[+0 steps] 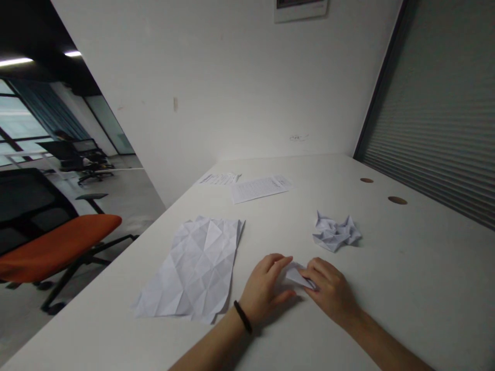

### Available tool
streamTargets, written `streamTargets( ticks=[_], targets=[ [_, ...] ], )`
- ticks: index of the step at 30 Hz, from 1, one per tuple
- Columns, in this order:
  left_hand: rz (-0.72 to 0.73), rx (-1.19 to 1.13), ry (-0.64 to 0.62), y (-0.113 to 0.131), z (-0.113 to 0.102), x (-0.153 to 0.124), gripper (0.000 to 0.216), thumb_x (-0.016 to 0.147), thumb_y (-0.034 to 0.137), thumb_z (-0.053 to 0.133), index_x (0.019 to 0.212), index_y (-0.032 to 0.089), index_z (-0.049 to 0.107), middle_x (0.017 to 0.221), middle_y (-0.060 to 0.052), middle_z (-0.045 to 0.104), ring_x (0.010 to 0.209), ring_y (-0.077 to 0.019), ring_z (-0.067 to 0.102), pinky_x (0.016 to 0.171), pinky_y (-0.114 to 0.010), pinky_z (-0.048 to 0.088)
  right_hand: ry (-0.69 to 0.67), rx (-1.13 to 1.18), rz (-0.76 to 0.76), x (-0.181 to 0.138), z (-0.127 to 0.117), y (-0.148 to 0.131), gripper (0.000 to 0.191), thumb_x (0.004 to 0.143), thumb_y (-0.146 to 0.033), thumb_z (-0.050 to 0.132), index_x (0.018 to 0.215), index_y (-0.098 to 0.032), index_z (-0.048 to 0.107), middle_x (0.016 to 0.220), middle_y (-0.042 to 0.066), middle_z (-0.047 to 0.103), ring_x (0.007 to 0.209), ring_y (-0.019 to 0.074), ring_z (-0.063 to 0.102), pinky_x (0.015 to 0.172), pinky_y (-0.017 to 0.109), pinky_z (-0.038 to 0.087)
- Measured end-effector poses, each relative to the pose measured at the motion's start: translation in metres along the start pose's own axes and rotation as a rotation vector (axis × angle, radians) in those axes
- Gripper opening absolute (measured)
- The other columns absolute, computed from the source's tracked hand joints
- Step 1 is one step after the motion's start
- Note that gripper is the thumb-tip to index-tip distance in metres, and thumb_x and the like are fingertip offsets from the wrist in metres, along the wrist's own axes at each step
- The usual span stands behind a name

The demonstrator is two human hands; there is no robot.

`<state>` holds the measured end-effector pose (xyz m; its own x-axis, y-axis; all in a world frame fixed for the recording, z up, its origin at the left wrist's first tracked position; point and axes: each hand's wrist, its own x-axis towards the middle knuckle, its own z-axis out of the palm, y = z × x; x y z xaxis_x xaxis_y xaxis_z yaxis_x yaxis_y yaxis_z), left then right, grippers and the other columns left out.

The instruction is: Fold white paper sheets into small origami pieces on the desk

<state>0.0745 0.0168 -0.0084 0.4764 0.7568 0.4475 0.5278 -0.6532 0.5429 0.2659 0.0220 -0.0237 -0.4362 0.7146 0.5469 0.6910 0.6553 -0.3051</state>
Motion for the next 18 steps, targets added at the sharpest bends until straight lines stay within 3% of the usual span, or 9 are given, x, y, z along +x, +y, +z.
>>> streamTargets(
  ticks=[3,6,11,15,18],
  targets=[
    [0.109,0.14,-0.032,-0.001,0.0,0.001,0.034,0.076,0.029,0.063,0.108,0.024,0.054,0.111,-0.008,0.054,0.102,-0.022,0.049,0.087,-0.037,0.039,-0.077,-0.14,-0.064,0.001,0.002,-0.001,0.012,0.076,-0.009,0.055,0.073,-0.019,0.06,0.07,0.004,0.055,0.071,0.0196,0.05,0.063,0.03,0.04],
    [0.122,0.202,-0.073,-0.001,0.003,0.003,0.003,0.078,0.02,0.06,0.081,0.02,0.061,0.087,-0.003,0.062,0.086,-0.0179,0.055,0.078,-0.031,0.041,-0.166,-0.153,-0.064,0.003,0.002,-0.007,0.019,0.074,-0.004,0.051,0.071,-0.02,0.06,0.071,0.004,0.056,0.07,0.019,0.051,0.061,0.029,0.041],
    [0.03,0.166,-0.105,-0.002,0.005,0.002,0.01,0.076,0.026,0.064,0.074,0.017,0.061,0.078,-0.004,0.062,0.076,-0.0181,0.056,0.073,-0.03,0.041,-0.276,0.154,0.085,0.005,-0.006,-0.006,0.025,0.071,-0.004,0.054,0.087,-0.022,0.063,0.08,0.003,0.061,0.08,0.0186,0.055,0.07,0.029,0.045],
    [-0.136,0.106,-0.089,-0.002,0.004,0.002,0.006,0.077,0.023,0.061,0.076,0.018,0.062,0.075,-0.002,0.062,0.072,-0.0166,0.057,0.07,-0.027,0.042,-0.223,0.484,0.33,0.005,-0.007,0.003,0.019,0.076,-0.019,0.057,0.094,-0.019,0.062,0.083,0.003,0.065,0.077,0.017,0.06,0.072,0.028,0.048],
    [-0.264,-0.019,-0.038,-0.004,0.009,0.002,0.012,0.077,0.016,0.058,0.088,0.02,0.06,0.079,0.0,0.062,0.072,-0.0144,0.057,0.067,-0.024,0.043,-0.164,0.568,0.427,0.006,0.0,0.005,0.014,0.078,-0.025,0.054,0.088,-0.019,0.063,0.083,0.004,0.067,0.077,0.0182,0.062,0.07,0.029,0.049]
  ],
)
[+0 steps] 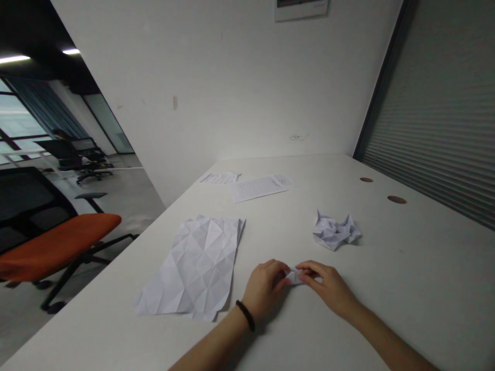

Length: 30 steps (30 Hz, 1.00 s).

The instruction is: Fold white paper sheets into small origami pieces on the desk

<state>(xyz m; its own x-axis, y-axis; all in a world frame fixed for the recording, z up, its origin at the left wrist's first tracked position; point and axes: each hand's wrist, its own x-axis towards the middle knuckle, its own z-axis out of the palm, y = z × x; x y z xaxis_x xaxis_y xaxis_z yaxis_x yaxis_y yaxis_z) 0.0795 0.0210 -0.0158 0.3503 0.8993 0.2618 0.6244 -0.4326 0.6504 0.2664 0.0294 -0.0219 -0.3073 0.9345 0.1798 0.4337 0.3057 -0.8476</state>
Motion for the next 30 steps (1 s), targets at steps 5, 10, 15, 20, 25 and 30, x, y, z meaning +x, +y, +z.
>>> streamTargets(
  ticks=[5,10,15,20,25,30],
  targets=[
    [-0.167,-0.227,0.059,-0.004,0.009,0.003,0.031,0.072,0.008,0.057,0.101,0.02,0.055,0.074,0.004,0.06,0.068,-0.0119,0.057,0.065,-0.022,0.044,0.102,0.0,-0.048,0.005,0.01,0.006,0.011,0.075,-0.025,0.056,0.08,-0.018,0.063,0.082,0.005,0.061,0.071,0.0173,0.06,0.061,0.027,0.05],
    [-0.206,-0.245,0.022,-0.005,0.008,0.008,0.031,0.068,0.008,0.06,0.097,0.018,0.06,0.094,-0.002,0.059,0.075,-0.0131,0.06,0.07,-0.025,0.047,0.054,-0.017,-0.055,0.007,0.011,0.012,0.016,0.076,-0.022,0.054,0.085,-0.017,0.066,0.084,0.006,0.059,0.072,0.0164,0.058,0.063,0.027,0.05],
    [-0.174,-0.11,-0.035,-0.003,0.008,0.009,0.029,0.07,0.011,0.059,0.099,0.017,0.062,0.093,-0.005,0.062,0.081,-0.0181,0.057,0.078,-0.031,0.045,0.015,-0.005,-0.041,0.007,0.01,0.01,0.021,0.075,-0.02,0.054,0.091,-0.017,0.066,0.089,0.007,0.062,0.077,0.0174,0.059,0.067,0.027,0.049],
    [-0.105,-0.086,0.009,0.001,0.009,0.003,0.035,0.07,0.006,0.058,0.103,0.018,0.061,0.094,-0.005,0.06,0.086,-0.0188,0.054,0.08,-0.031,0.042,0.029,0.015,-0.007,0.007,0.008,0.008,0.02,0.071,-0.018,0.057,0.089,-0.017,0.066,0.083,0.006,0.065,0.069,0.0167,0.059,0.063,0.028,0.049],
    [-0.059,-0.198,0.012,0.002,0.01,0.001,0.043,0.067,-0.002,0.053,0.105,0.019,0.059,0.091,-0.003,0.054,0.074,-0.0134,0.053,0.068,-0.024,0.044,0.046,0.114,-0.041,0.005,0.009,0.005,0.022,0.07,-0.014,0.058,0.09,-0.019,0.063,0.091,0.005,0.063,0.079,0.0176,0.06,0.069,0.029,0.051],
    [0.01,-0.265,0.06,0.004,0.01,-0.001,0.054,0.065,-0.006,0.05,0.111,0.024,0.054,0.093,-0.001,0.052,0.077,-0.0132,0.051,0.069,-0.023,0.044,0.04,0.185,-0.076,0.001,0.01,0.002,0.027,0.07,-0.015,0.06,0.097,-0.021,0.059,0.095,0.004,0.057,0.084,0.0166,0.06,0.076,0.03,0.052]
  ],
)
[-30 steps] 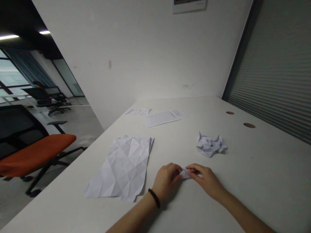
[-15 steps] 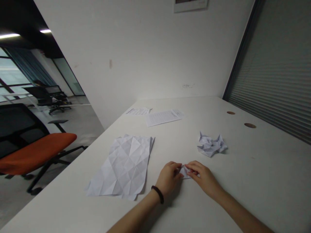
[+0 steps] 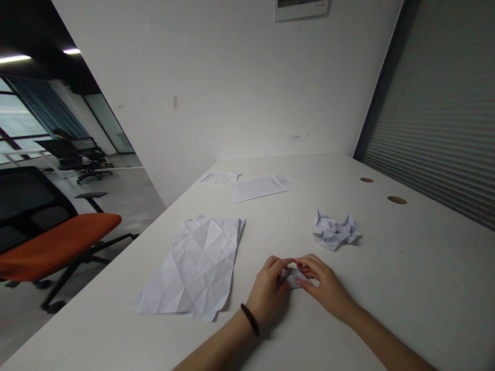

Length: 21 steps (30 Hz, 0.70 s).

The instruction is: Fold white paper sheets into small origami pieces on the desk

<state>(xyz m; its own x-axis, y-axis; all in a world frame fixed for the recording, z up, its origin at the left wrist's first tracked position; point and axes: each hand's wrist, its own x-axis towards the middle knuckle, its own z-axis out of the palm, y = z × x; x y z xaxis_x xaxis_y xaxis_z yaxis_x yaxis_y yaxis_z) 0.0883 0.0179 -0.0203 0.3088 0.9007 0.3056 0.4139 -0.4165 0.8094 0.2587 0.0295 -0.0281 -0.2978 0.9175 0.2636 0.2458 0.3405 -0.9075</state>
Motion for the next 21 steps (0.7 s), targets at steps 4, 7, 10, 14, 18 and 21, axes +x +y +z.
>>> streamTargets(
  ticks=[4,7,10,14,18,21],
  targets=[
    [0.023,-0.024,-0.022,-0.002,0.0,-0.002,0.063,0.064,-0.009,0.047,0.116,0.027,0.05,0.098,-0.002,0.049,0.084,-0.0145,0.051,0.076,-0.027,0.045,0.017,0.004,0.053,-0.001,0.002,0.001,0.035,0.067,-0.017,0.063,0.101,-0.021,0.059,0.106,0.006,0.056,0.084,0.017,0.061,0.075,0.032,0.053],
    [0.003,-0.093,-0.005,-0.005,0.002,-0.002,0.066,0.062,-0.011,0.046,0.116,0.027,0.05,0.102,-0.003,0.045,0.086,-0.0144,0.05,0.077,-0.027,0.046,-0.001,0.025,0.109,-0.001,0.003,0.002,0.037,0.066,-0.016,0.064,0.103,-0.019,0.059,0.107,0.008,0.06,0.089,0.0187,0.061,0.081,0.034,0.05],
    [-0.067,-0.222,0.023,-0.007,0.003,-0.001,0.063,0.06,-0.012,0.048,0.111,0.025,0.053,0.103,-0.003,0.039,0.087,-0.0137,0.051,0.072,-0.024,0.049,-0.025,0.018,0.123,-0.001,0.003,0.0,0.035,0.066,-0.013,0.064,0.101,-0.018,0.061,0.105,0.007,0.064,0.094,0.02,0.06,0.085,0.034,0.048],
    [-0.124,-0.308,0.026,-0.006,0.003,0.0,0.059,0.059,-0.012,0.051,0.106,0.024,0.055,0.102,-0.004,0.038,0.09,-0.0145,0.05,0.069,-0.022,0.049,-0.052,-0.048,0.055,-0.002,0.003,-0.007,0.034,0.066,-0.01,0.061,0.099,-0.02,0.063,0.104,0.006,0.065,0.096,0.0202,0.059,0.086,0.034,0.047],
    [-0.108,-0.302,0.001,-0.004,0.001,0.0,0.057,0.061,-0.009,0.056,0.108,0.023,0.053,0.1,-0.003,0.041,0.088,-0.0141,0.053,0.071,-0.024,0.049,-0.047,-0.098,-0.023,-0.003,0.004,-0.009,0.039,0.065,-0.007,0.06,0.101,-0.021,0.063,0.1,0.005,0.065,0.094,0.0186,0.058,0.087,0.033,0.045],
    [-0.03,-0.156,-0.011,-0.003,-0.002,0.0,0.054,0.064,-0.004,0.058,0.111,0.023,0.052,0.099,-0.003,0.047,0.085,-0.0139,0.053,0.076,-0.027,0.047,0.016,-0.098,0.013,-0.002,0.003,-0.007,0.037,0.065,-0.009,0.061,0.099,-0.02,0.064,0.09,0.004,0.065,0.078,0.0161,0.06,0.074,0.029,0.051]
  ],
)
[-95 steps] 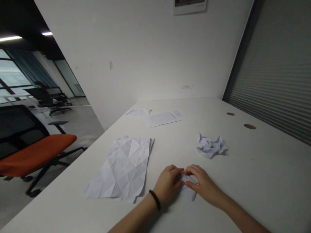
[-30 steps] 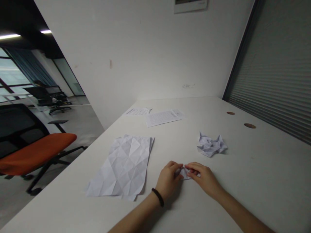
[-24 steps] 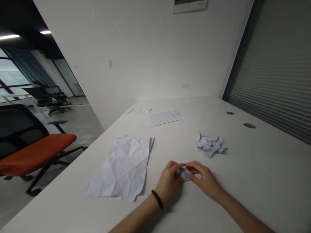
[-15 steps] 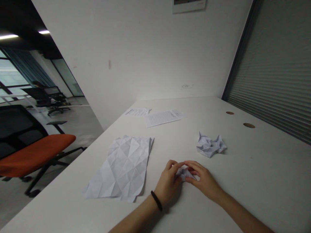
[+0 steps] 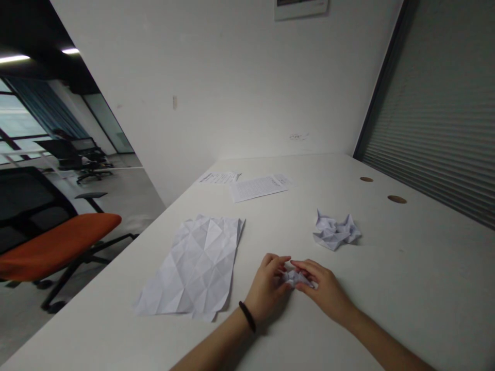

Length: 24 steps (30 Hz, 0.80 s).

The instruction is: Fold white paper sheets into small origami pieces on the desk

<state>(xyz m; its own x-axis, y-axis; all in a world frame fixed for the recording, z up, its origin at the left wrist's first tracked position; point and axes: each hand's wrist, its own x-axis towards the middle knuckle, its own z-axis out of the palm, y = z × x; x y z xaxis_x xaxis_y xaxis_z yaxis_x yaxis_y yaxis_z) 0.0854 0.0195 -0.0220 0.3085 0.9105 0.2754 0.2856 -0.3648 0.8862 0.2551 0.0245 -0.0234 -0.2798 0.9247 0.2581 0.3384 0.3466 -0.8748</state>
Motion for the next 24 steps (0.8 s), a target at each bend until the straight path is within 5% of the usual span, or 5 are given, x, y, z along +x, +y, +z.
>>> streamTargets(
  ticks=[5,13,19,24],
  targets=[
    [0.032,0.28,-0.052,0.001,-0.005,0.001,0.035,0.07,0.009,0.064,0.102,0.02,0.059,0.085,-0.002,0.059,0.076,-0.015,0.055,0.07,-0.025,0.045,0.058,0.009,0.018,0.001,-0.005,0.002,0.023,0.066,-0.014,0.061,0.088,-0.02,0.066,0.079,0.003,0.064,0.07,0.0155,0.06,0.066,0.026,0.052],
    [0.012,0.37,-0.087,0.0,-0.008,0.001,0.012,0.074,0.019,0.065,0.086,0.02,0.066,0.073,0.0,0.061,0.063,-0.0122,0.054,0.057,-0.02,0.041,0.056,-0.033,0.006,0.0,-0.005,0.002,0.012,0.068,-0.021,0.065,0.08,-0.021,0.066,0.076,0.003,0.067,0.068,0.0168,0.063,0.065,0.027,0.053],
    [0.184,0.46,-0.042,0.003,-0.011,0.002,0.011,0.078,0.025,0.062,0.087,0.019,0.064,0.082,-0.005,0.061,0.079,-0.018,0.054,0.07,-0.026,0.042,0.031,-0.044,0.0,0.0,-0.005,0.008,0.007,0.07,-0.019,0.062,0.077,-0.02,0.063,0.075,0.002,0.067,0.069,0.0168,0.064,0.066,0.027,0.053],
    [0.151,0.43,-0.055,0.001,-0.012,0.001,0.009,0.081,0.024,0.058,0.079,0.017,0.064,0.073,-0.003,0.058,0.066,-0.0139,0.053,0.059,-0.022,0.041,-0.042,-0.181,-0.059,-0.001,-0.009,0.008,0.011,0.072,-0.016,0.06,0.08,-0.021,0.063,0.077,0.001,0.068,0.073,0.0171,0.064,0.069,0.028,0.051]
  ],
)
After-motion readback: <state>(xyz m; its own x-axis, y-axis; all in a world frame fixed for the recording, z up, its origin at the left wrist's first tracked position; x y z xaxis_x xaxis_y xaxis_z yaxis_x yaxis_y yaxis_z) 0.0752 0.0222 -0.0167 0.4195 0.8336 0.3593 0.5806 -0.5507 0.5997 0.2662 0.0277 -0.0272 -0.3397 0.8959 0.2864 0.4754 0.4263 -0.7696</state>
